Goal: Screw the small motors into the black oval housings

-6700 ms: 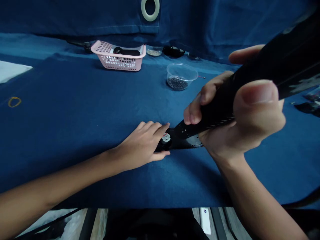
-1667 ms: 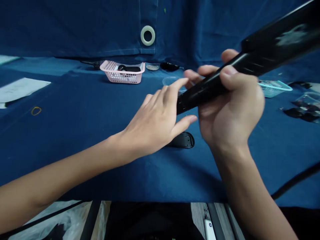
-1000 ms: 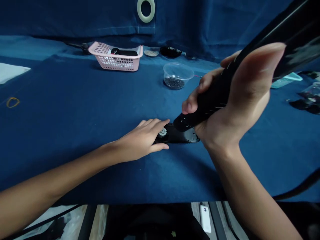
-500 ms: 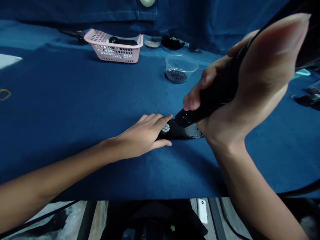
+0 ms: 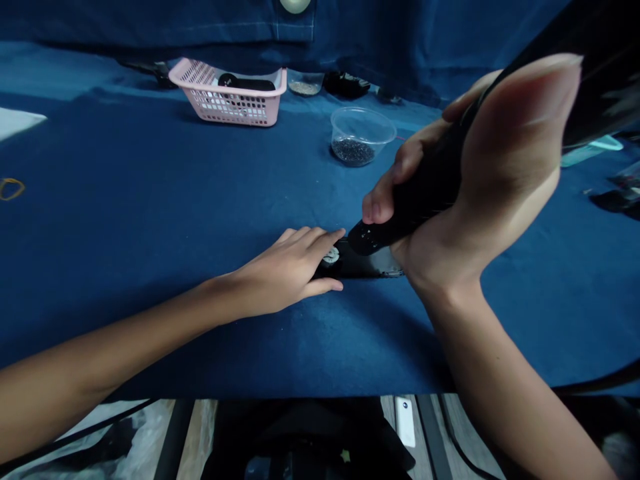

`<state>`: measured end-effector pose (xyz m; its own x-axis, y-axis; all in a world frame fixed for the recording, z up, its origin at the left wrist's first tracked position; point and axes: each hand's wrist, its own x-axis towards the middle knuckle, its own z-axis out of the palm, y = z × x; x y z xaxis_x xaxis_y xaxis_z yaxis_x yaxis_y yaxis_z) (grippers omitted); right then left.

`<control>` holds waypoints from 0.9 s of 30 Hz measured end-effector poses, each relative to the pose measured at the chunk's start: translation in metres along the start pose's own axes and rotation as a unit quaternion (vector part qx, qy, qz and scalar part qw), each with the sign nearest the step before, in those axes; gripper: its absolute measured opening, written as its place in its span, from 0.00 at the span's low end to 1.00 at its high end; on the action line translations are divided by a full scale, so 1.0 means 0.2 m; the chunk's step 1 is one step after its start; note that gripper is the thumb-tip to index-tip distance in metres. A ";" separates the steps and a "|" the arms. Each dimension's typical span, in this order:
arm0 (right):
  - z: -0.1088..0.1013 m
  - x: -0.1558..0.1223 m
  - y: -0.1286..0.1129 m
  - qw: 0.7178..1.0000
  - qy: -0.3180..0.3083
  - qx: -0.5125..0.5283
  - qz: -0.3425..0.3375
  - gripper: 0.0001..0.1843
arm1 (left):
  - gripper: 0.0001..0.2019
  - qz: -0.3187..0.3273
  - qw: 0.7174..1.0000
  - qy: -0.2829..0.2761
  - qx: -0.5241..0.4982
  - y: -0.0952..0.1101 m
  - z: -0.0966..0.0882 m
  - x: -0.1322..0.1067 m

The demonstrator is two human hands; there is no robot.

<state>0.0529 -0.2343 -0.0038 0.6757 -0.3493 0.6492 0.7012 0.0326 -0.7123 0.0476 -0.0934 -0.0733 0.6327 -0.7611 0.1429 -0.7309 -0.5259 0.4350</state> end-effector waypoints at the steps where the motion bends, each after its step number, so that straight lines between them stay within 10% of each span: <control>1: 0.00 0.00 0.00 1.000 0.003 0.004 0.000 0.21 | 0.32 0.000 1.000 0.001 0.002 0.00 0.00 0.00; 27: 0.01 -0.02 -0.08 0.996 -0.060 -0.034 0.058 0.25 | 0.34 0.004 1.000 -0.004 0.028 -0.02 0.01 0.00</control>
<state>0.0396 -0.2318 0.0054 0.7767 -0.2329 0.5853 0.6019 0.0005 -0.7985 0.0491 -0.0919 -0.0774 0.6246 -0.7685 0.1387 -0.7493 -0.5398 0.3836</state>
